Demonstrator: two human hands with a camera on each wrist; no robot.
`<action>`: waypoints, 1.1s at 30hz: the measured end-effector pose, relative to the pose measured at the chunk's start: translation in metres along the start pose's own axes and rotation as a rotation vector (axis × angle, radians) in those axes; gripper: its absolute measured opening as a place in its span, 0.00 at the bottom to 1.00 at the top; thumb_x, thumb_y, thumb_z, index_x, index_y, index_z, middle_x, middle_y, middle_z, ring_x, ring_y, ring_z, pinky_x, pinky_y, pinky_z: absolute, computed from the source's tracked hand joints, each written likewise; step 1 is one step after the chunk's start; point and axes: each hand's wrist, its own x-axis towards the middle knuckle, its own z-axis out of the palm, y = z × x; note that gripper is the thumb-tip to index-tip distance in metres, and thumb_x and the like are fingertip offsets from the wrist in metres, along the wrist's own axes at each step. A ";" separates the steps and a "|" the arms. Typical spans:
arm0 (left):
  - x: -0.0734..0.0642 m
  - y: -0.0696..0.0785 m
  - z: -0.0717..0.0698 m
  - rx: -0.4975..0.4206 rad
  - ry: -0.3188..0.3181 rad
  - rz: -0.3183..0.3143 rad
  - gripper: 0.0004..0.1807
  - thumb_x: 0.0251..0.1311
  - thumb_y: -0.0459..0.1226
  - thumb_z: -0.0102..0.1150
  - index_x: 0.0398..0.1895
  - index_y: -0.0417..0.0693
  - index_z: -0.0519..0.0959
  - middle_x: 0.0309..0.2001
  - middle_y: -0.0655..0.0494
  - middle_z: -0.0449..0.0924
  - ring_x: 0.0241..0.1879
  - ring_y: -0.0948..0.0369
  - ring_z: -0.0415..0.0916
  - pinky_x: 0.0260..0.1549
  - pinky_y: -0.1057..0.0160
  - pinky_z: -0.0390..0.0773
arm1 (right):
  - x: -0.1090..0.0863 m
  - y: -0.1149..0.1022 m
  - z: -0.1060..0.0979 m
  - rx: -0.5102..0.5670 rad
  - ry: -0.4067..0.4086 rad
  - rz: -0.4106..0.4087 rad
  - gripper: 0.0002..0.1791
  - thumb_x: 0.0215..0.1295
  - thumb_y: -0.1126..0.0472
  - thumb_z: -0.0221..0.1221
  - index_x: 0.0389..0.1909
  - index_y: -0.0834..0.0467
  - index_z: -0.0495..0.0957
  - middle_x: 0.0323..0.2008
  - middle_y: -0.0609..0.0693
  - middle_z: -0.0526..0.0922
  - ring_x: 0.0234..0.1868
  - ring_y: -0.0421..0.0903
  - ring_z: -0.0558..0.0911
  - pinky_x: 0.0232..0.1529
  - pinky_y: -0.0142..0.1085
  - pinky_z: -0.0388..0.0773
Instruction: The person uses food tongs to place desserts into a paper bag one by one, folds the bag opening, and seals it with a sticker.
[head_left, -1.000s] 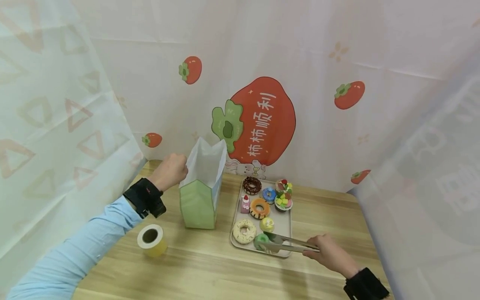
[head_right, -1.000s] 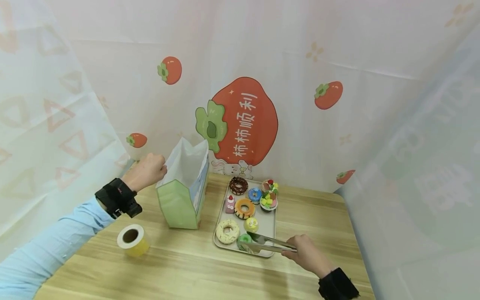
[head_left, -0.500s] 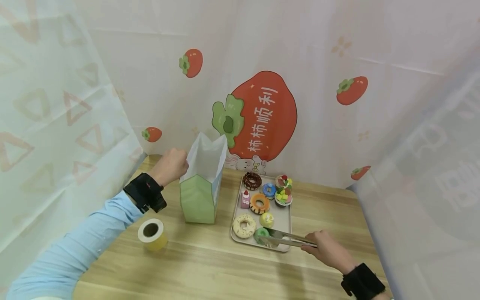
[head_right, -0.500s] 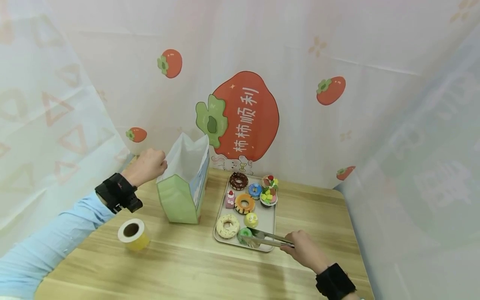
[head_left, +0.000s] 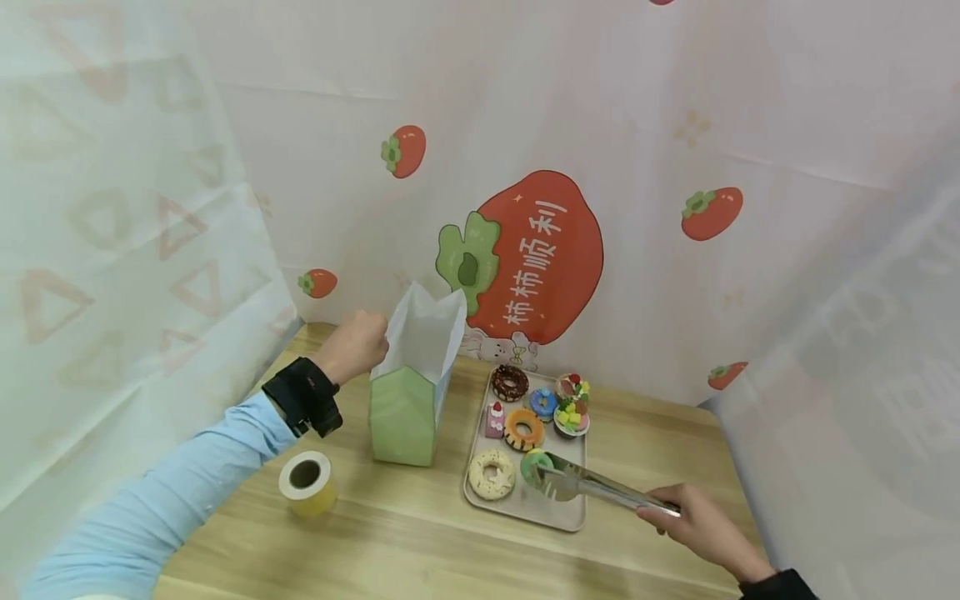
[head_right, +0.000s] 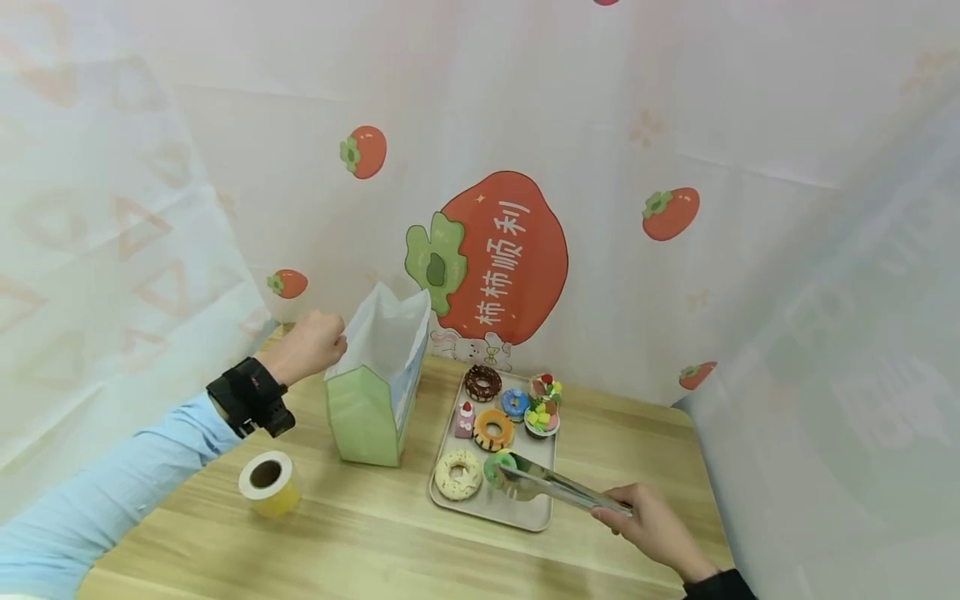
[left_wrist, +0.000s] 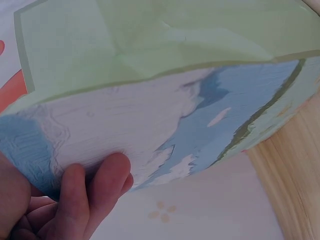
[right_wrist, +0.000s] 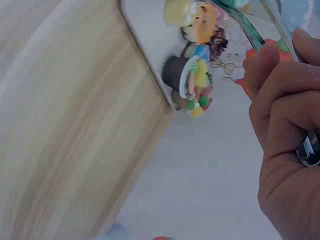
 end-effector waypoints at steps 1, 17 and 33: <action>0.000 0.000 0.001 -0.001 -0.003 -0.002 0.14 0.57 0.23 0.48 0.15 0.41 0.68 0.17 0.58 0.55 0.17 0.61 0.56 0.18 0.66 0.58 | -0.001 -0.001 -0.002 0.029 0.003 0.004 0.09 0.71 0.57 0.58 0.32 0.53 0.81 0.21 0.38 0.74 0.18 0.27 0.63 0.17 0.27 0.64; -0.001 0.003 -0.001 -0.024 0.000 0.018 0.13 0.58 0.23 0.48 0.17 0.41 0.69 0.17 0.58 0.57 0.16 0.61 0.57 0.17 0.67 0.60 | 0.055 -0.088 -0.049 0.230 0.069 0.056 0.14 0.73 0.54 0.57 0.37 0.63 0.79 0.18 0.44 0.62 0.17 0.38 0.57 0.16 0.36 0.55; -0.002 0.011 -0.001 -0.031 0.002 0.023 0.15 0.58 0.22 0.48 0.16 0.44 0.67 0.17 0.58 0.55 0.16 0.62 0.54 0.18 0.66 0.57 | 0.190 -0.191 -0.056 -0.253 0.025 -0.242 0.09 0.68 0.57 0.62 0.30 0.57 0.83 0.17 0.44 0.69 0.17 0.40 0.66 0.24 0.31 0.63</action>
